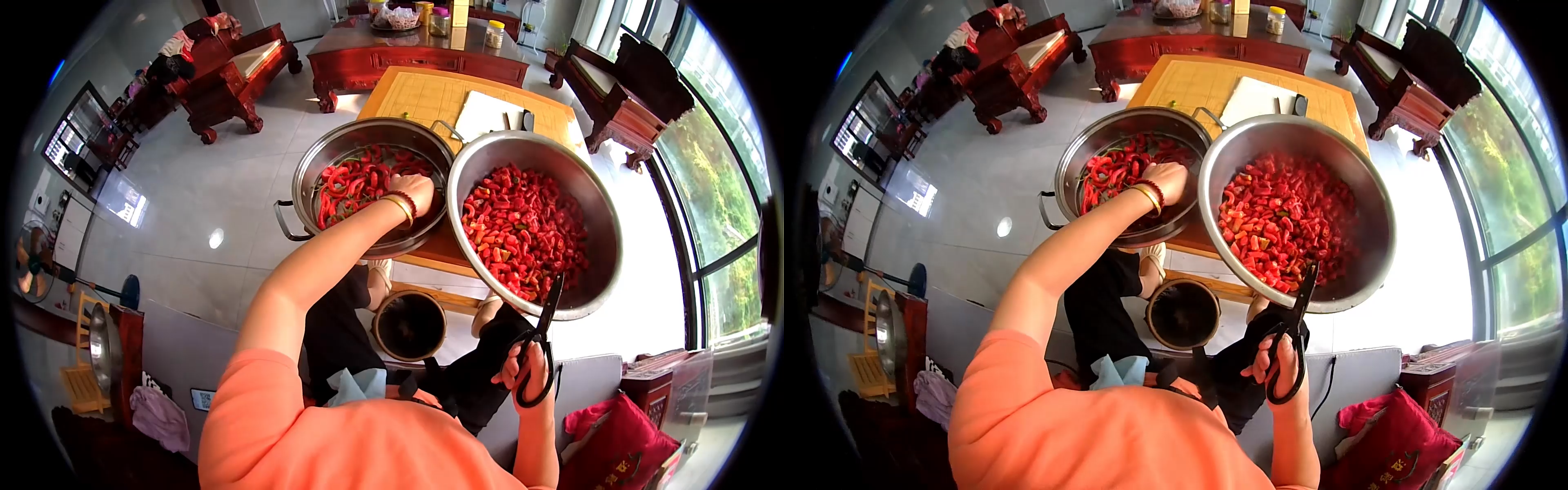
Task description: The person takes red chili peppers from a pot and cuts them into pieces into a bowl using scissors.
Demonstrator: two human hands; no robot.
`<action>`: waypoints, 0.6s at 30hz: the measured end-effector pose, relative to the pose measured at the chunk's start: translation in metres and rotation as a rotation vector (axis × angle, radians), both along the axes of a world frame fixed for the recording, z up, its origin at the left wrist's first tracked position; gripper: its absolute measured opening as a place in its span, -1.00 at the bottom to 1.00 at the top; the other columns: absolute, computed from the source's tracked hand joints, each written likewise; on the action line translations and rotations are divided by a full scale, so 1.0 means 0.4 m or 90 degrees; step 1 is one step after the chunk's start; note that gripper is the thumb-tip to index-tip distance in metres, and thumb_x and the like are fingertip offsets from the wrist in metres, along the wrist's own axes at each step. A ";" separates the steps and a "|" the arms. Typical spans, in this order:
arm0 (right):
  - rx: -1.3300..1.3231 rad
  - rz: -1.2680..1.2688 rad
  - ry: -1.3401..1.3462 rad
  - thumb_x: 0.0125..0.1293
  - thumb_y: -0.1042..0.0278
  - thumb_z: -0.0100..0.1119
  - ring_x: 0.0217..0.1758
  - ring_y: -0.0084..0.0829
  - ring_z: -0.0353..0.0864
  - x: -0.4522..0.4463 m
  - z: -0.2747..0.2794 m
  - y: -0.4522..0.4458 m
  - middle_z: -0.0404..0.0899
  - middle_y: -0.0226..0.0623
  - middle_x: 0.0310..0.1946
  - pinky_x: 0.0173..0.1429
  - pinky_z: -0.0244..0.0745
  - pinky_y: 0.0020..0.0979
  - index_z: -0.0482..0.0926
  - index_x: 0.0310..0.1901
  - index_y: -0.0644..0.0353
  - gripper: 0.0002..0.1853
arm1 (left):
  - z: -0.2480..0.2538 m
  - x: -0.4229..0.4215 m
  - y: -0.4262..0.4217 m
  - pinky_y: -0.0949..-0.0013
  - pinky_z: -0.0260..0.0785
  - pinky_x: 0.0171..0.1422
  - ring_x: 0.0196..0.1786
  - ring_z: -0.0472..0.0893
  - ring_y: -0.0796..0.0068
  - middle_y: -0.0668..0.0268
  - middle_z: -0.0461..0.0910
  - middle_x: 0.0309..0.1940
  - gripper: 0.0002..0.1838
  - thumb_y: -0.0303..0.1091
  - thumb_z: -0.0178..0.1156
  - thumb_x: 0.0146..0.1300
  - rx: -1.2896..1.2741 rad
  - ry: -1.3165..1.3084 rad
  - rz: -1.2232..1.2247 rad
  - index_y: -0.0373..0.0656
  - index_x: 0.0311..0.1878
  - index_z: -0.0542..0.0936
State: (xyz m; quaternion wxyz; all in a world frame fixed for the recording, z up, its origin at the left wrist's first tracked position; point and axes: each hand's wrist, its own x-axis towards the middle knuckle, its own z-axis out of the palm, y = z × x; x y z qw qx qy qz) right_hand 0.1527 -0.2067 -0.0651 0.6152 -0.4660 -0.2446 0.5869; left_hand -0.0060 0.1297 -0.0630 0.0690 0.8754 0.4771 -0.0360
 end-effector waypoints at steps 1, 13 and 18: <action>-0.004 0.001 0.001 0.39 -0.03 -0.19 -0.64 -0.56 0.29 0.000 0.000 0.000 0.26 -0.42 -0.63 -0.41 0.54 -0.44 0.36 -0.24 0.23 -0.59 | -0.006 -0.005 0.005 0.06 0.37 -0.02 -0.08 0.57 -0.01 -0.04 0.59 -0.23 -0.78 -0.48 0.07 0.00 -0.001 -0.007 0.024 -0.28 -0.28 0.63; 0.013 0.092 -0.119 0.15 -0.03 0.22 -0.58 -0.58 0.38 0.038 0.013 0.007 0.37 -0.37 -0.57 -0.40 0.49 -0.50 0.40 -0.19 0.29 -0.51 | 0.237 -0.095 -0.122 0.46 0.39 -0.28 -0.40 0.56 0.42 0.25 0.55 -0.42 -0.84 -0.48 0.24 0.06 0.017 -0.530 -0.139 -0.26 -0.26 0.56; -0.107 0.112 -0.482 0.01 0.01 0.33 -0.50 -0.57 0.43 0.092 0.082 0.025 0.39 -0.40 -0.54 -0.37 0.45 -0.52 0.44 -0.20 0.29 -0.48 | 0.262 -0.045 -0.218 0.42 0.39 -0.23 -0.30 0.56 0.37 0.25 0.54 -0.34 -0.79 -0.55 0.26 0.03 0.073 -0.534 -0.314 -0.23 -0.22 0.58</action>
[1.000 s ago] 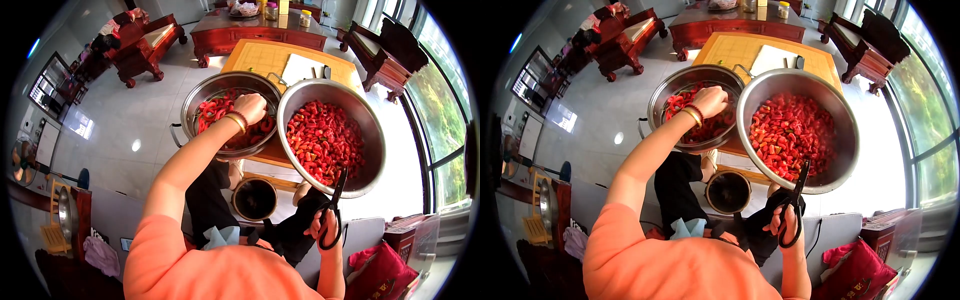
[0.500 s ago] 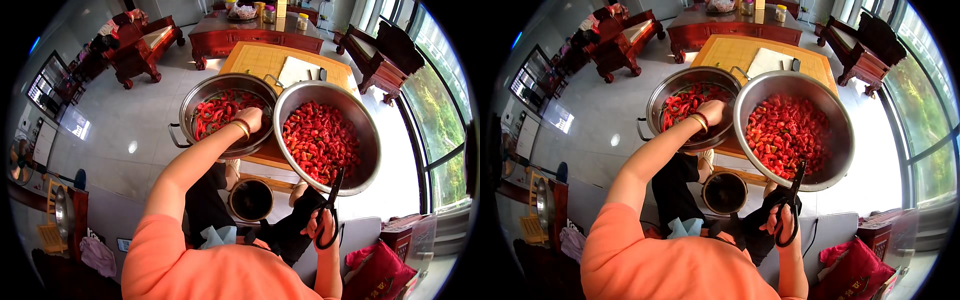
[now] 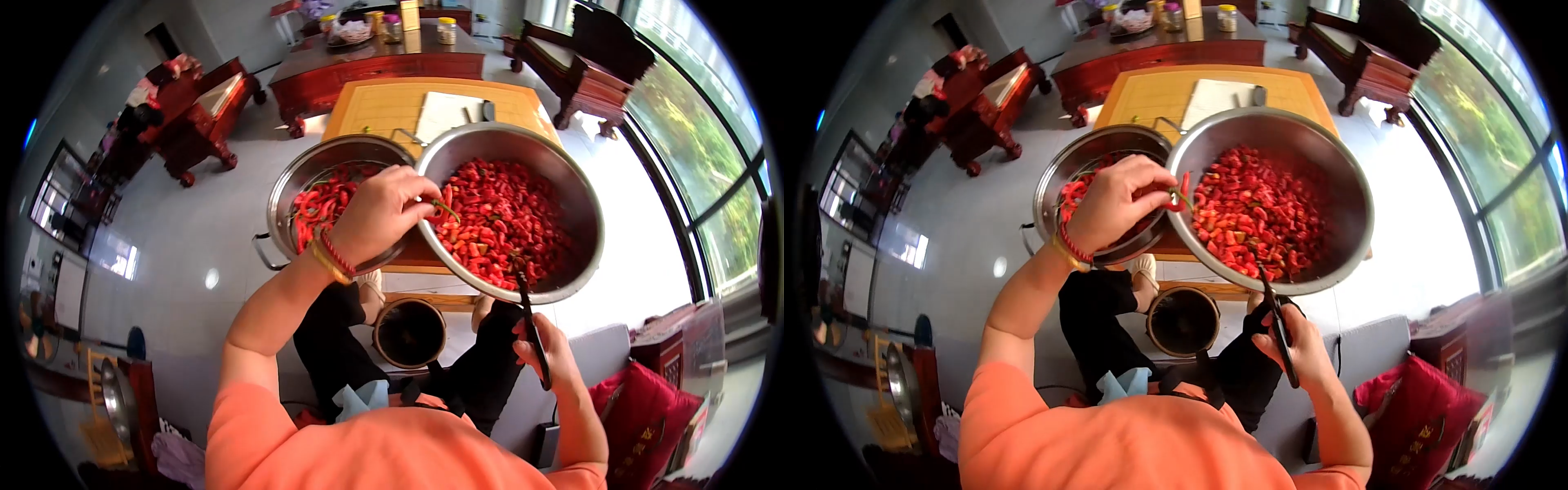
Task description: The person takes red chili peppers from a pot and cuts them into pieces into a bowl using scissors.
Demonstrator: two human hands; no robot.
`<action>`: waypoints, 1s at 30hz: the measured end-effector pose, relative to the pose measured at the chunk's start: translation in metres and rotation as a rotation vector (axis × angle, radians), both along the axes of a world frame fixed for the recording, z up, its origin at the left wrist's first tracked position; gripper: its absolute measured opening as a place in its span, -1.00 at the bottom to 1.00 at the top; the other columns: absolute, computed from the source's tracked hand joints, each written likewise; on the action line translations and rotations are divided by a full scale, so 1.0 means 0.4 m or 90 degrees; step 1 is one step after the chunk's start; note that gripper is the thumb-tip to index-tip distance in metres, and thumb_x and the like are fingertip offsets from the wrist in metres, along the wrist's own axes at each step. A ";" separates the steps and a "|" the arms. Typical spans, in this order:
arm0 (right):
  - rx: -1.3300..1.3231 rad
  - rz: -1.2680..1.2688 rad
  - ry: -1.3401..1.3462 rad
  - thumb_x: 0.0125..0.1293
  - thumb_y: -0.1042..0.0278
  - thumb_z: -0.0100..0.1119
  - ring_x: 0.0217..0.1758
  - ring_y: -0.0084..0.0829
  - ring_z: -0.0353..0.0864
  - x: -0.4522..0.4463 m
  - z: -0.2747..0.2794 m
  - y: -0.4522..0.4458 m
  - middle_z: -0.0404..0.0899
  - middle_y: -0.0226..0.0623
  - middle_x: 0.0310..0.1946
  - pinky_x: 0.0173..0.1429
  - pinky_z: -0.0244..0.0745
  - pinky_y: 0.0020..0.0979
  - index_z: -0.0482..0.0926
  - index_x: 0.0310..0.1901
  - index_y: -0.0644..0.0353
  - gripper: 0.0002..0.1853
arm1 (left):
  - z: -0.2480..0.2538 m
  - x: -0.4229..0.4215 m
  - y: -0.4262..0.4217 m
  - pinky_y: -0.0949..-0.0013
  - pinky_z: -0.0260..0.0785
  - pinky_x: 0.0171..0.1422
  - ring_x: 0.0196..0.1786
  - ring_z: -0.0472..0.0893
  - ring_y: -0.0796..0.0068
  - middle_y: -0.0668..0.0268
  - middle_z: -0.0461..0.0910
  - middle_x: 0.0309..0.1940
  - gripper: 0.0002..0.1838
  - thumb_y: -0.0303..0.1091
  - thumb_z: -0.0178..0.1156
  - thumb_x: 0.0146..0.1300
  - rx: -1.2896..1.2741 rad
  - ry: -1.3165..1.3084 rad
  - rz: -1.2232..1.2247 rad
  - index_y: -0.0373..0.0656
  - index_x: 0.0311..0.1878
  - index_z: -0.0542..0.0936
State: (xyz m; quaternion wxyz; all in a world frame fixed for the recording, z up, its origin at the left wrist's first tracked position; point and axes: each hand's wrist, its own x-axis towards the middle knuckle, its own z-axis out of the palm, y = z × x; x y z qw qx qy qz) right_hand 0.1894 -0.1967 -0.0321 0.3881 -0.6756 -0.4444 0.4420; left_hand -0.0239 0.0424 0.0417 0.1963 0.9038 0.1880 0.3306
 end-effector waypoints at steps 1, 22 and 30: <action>-0.024 0.016 -0.102 -0.02 0.04 0.34 -0.49 -0.55 0.42 0.000 0.038 0.003 0.39 -0.36 -0.55 -0.36 0.42 -0.48 0.45 -0.22 0.30 -0.50 | 0.008 0.013 -0.022 0.41 0.40 -0.23 -0.29 0.56 0.35 0.25 0.53 -0.35 -0.80 -0.55 0.26 0.02 0.014 -0.005 -0.014 -0.22 -0.23 0.58; -0.119 0.084 -0.105 -0.04 -0.13 0.35 -0.47 -0.43 0.35 0.062 0.087 -0.030 0.35 -0.26 -0.59 -0.34 0.29 -0.38 0.45 -0.31 0.34 -0.40 | -0.034 0.084 -0.140 0.42 0.33 -0.19 -0.27 0.50 0.46 0.39 0.52 -0.28 -0.75 -0.45 0.15 -0.03 0.412 -0.001 -0.195 -0.16 -0.21 0.59; -0.197 0.149 0.008 -0.03 -0.08 0.38 -0.50 -0.49 0.29 -0.006 -0.010 -0.072 0.34 -0.30 -0.61 -0.38 0.27 -0.41 0.44 -0.32 0.33 -0.44 | -0.173 -0.043 -0.187 0.41 0.30 -0.27 -0.33 0.49 0.48 0.42 0.53 -0.30 -0.77 -0.49 0.16 -0.05 0.275 0.054 -0.175 -0.14 -0.25 0.59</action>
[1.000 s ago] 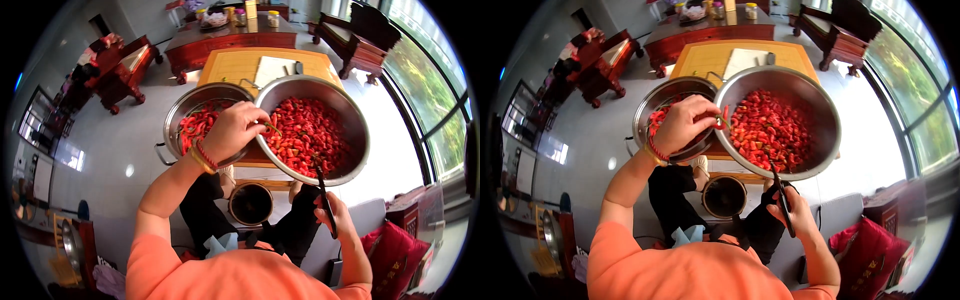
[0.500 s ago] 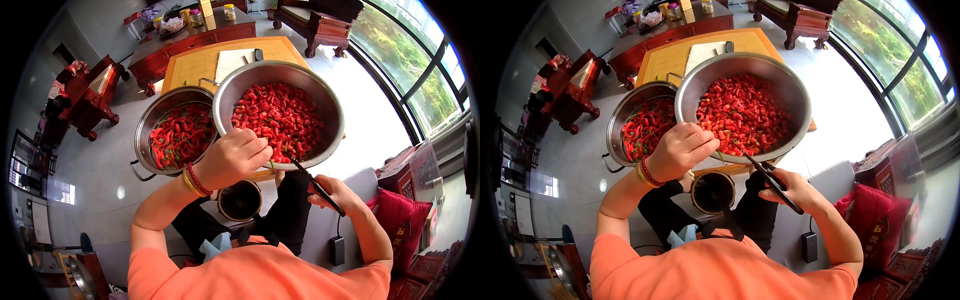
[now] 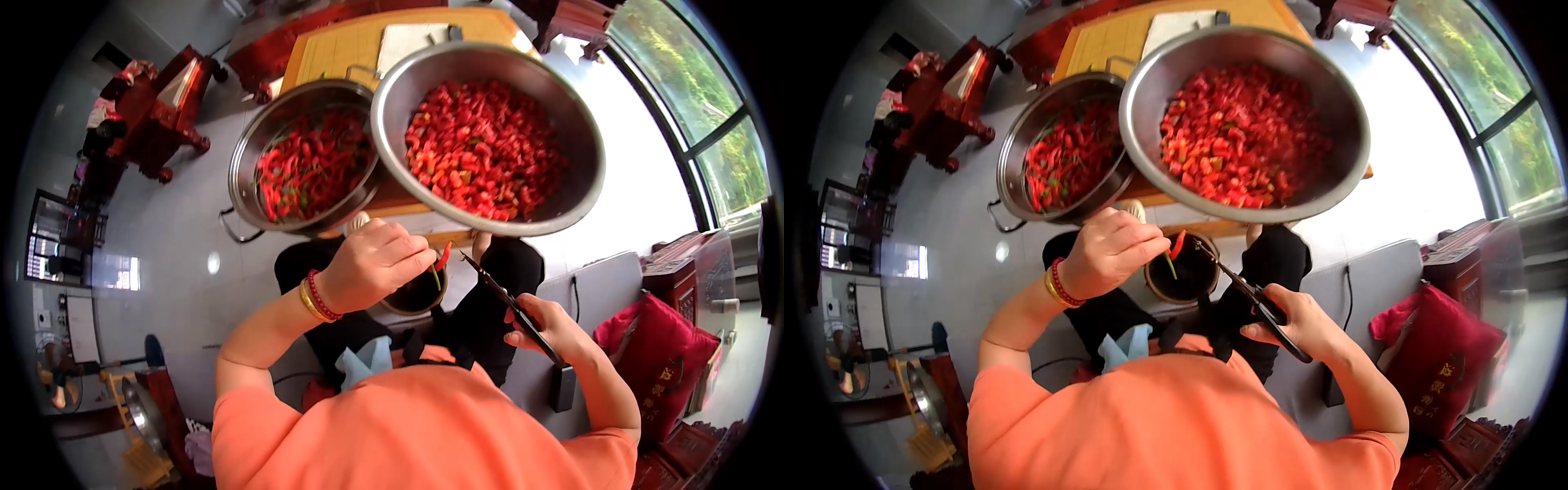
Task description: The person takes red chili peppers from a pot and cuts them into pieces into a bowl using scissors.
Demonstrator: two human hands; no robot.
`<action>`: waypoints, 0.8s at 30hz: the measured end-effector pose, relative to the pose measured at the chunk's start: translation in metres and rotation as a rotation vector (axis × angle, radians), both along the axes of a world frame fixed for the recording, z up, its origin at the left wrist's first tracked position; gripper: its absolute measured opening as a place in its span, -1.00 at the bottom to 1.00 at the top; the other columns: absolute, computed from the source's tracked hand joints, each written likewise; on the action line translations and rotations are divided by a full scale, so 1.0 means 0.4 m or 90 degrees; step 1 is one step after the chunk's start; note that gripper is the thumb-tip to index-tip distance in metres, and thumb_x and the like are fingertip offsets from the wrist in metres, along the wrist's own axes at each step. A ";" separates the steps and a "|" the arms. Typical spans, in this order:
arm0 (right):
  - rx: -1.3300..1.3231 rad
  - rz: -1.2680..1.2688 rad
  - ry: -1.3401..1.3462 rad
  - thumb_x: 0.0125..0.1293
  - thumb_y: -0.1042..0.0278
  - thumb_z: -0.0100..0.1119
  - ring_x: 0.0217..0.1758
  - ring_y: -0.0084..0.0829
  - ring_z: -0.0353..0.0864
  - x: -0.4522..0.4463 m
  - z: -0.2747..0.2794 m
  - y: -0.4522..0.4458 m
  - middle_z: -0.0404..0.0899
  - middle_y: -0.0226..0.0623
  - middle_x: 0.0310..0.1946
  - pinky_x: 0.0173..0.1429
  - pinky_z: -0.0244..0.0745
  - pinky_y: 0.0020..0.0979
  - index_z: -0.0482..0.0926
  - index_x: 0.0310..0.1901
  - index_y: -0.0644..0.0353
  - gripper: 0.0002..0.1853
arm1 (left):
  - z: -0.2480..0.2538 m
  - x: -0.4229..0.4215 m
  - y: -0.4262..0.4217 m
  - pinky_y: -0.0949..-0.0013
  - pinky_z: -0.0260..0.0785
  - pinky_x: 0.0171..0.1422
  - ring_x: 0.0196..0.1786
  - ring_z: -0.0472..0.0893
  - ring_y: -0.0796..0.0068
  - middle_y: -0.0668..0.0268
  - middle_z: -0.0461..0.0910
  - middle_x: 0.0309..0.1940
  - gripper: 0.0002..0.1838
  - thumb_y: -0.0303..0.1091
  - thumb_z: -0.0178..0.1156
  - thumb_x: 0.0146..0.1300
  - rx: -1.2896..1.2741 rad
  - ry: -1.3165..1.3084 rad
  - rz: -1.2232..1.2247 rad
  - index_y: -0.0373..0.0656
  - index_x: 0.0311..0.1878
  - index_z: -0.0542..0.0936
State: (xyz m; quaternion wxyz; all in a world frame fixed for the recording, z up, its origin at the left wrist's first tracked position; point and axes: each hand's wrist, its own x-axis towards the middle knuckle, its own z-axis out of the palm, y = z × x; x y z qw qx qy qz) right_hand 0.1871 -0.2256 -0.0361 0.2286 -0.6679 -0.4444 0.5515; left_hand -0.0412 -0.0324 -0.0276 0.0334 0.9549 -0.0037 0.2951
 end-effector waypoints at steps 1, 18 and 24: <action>-0.020 -0.003 0.026 -0.03 -0.08 0.38 -0.50 -0.51 0.29 -0.014 -0.030 -0.003 0.34 -0.32 -0.62 -0.38 0.27 -0.42 0.44 -0.32 0.32 -0.44 | -0.024 -0.015 -0.012 0.41 0.29 -0.27 -0.33 0.49 0.48 0.42 0.52 -0.30 -0.77 -0.48 0.16 -0.05 -0.008 0.017 -0.001 -0.14 -0.24 0.59; -0.074 0.073 -0.007 0.07 0.04 0.35 -0.58 -0.64 0.34 -0.136 -0.145 0.010 0.39 -0.43 -0.64 -0.51 0.24 -0.53 0.44 -0.36 0.28 -0.56 | -0.150 -0.143 -0.083 0.41 0.32 -0.19 -0.26 0.47 0.49 0.38 0.52 -0.26 -0.78 -0.40 0.17 -0.03 0.056 0.097 0.036 -0.14 -0.25 0.58; -0.088 0.067 -0.013 0.07 0.03 0.34 -0.57 -0.63 0.35 -0.147 -0.149 0.007 0.41 -0.39 -0.64 -0.50 0.25 -0.50 0.44 -0.39 0.30 -0.56 | -0.165 -0.146 -0.085 0.42 0.32 -0.19 -0.25 0.46 0.48 0.38 0.52 -0.28 -0.78 -0.39 0.17 -0.02 0.060 0.108 0.030 -0.16 -0.25 0.58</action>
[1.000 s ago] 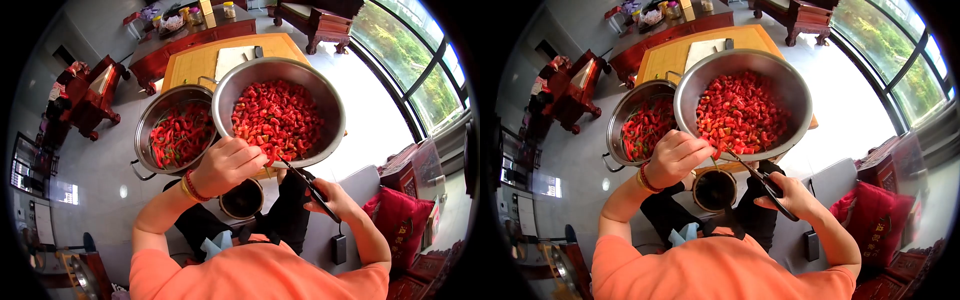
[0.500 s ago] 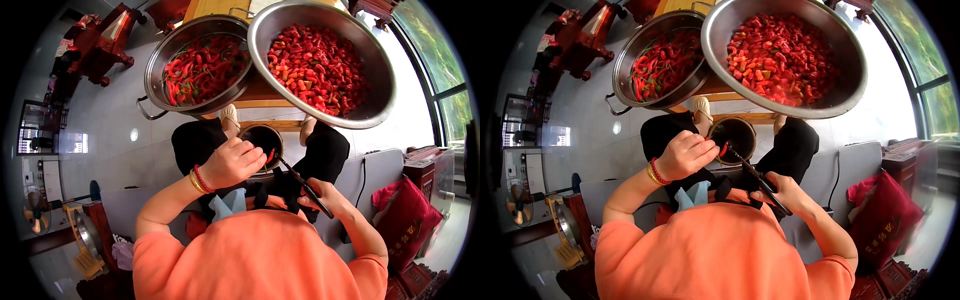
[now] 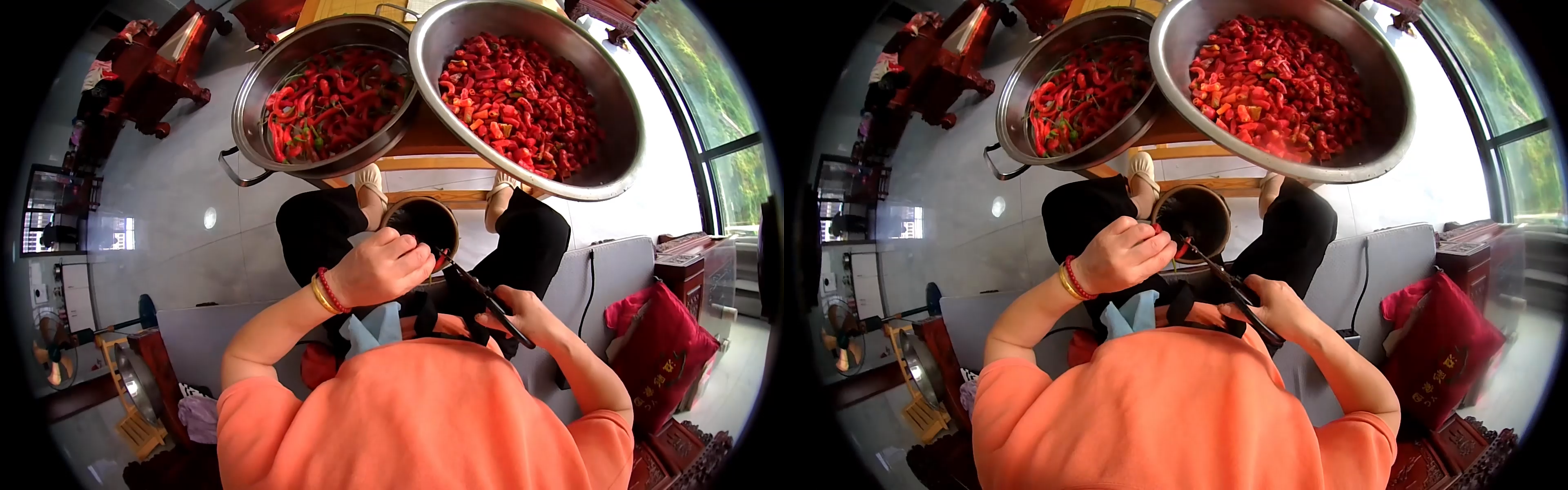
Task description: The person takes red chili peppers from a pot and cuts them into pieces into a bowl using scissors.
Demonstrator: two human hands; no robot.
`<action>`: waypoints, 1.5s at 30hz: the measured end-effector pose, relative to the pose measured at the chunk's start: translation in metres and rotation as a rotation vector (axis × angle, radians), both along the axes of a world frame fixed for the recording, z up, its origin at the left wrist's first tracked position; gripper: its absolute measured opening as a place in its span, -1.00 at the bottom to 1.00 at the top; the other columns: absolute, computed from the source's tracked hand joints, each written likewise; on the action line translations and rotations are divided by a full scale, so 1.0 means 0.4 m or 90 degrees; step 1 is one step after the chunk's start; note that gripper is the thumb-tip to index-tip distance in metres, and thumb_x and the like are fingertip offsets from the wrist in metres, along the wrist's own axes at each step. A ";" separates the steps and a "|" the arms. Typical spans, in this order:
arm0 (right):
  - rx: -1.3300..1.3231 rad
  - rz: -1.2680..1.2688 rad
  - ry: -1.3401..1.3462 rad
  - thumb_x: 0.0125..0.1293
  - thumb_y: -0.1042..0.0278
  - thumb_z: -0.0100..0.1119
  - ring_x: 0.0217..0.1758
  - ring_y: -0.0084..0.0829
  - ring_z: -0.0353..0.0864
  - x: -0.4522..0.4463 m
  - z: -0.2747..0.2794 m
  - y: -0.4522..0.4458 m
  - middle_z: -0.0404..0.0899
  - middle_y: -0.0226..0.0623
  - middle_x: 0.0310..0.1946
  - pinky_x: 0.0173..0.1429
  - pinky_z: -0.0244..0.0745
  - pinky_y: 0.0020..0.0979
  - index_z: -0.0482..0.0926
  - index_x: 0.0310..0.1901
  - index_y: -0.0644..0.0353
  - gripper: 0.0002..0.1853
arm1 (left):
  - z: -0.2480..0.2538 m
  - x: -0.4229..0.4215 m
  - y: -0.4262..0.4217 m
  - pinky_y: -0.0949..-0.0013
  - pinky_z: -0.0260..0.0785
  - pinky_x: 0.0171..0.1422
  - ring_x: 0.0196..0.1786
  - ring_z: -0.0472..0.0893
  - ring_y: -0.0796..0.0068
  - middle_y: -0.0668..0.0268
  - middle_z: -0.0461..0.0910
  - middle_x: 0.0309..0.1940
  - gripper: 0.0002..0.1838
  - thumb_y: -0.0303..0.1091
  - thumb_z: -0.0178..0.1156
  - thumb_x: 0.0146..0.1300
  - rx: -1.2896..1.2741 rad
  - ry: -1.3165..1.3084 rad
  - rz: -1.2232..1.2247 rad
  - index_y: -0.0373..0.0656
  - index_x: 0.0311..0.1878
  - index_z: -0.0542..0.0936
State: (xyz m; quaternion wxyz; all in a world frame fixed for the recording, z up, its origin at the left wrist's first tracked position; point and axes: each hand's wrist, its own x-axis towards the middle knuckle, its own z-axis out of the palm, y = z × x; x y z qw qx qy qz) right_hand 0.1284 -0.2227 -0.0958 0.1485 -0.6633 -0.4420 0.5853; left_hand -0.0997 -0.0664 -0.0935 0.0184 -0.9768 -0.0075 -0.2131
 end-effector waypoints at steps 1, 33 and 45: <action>0.003 0.001 0.002 0.07 0.03 0.34 -0.57 -0.63 0.35 -0.001 0.002 0.001 0.41 -0.39 -0.64 -0.50 0.26 -0.50 0.44 -0.39 0.30 -0.56 | -0.003 0.000 0.000 0.42 0.32 -0.19 -0.25 0.46 0.48 0.38 0.52 -0.28 -0.78 -0.39 0.17 -0.02 0.001 0.004 0.002 -0.16 -0.25 0.58; 0.180 -0.007 -0.237 -0.07 -0.18 0.35 -0.45 -0.16 0.44 0.068 0.192 0.010 0.38 -0.21 -0.58 -0.35 0.32 -0.28 0.38 -0.33 0.26 -0.39 | 0.195 0.126 0.076 0.35 0.40 -0.28 -0.35 0.50 0.33 0.29 0.50 -0.32 -0.73 -0.54 0.27 -0.08 -0.071 -0.182 0.010 -0.19 -0.22 0.56; 0.283 -0.126 -0.271 -0.06 -0.05 0.37 -0.56 -0.17 0.31 0.141 0.262 0.013 0.32 -0.13 -0.63 -0.41 0.23 -0.28 0.33 -0.38 0.31 -0.44 | 0.285 0.257 0.089 0.35 0.41 -0.20 -0.30 0.50 0.35 0.26 0.48 -0.30 -0.73 -0.47 0.15 -0.01 0.082 -0.172 0.003 -0.25 -0.18 0.54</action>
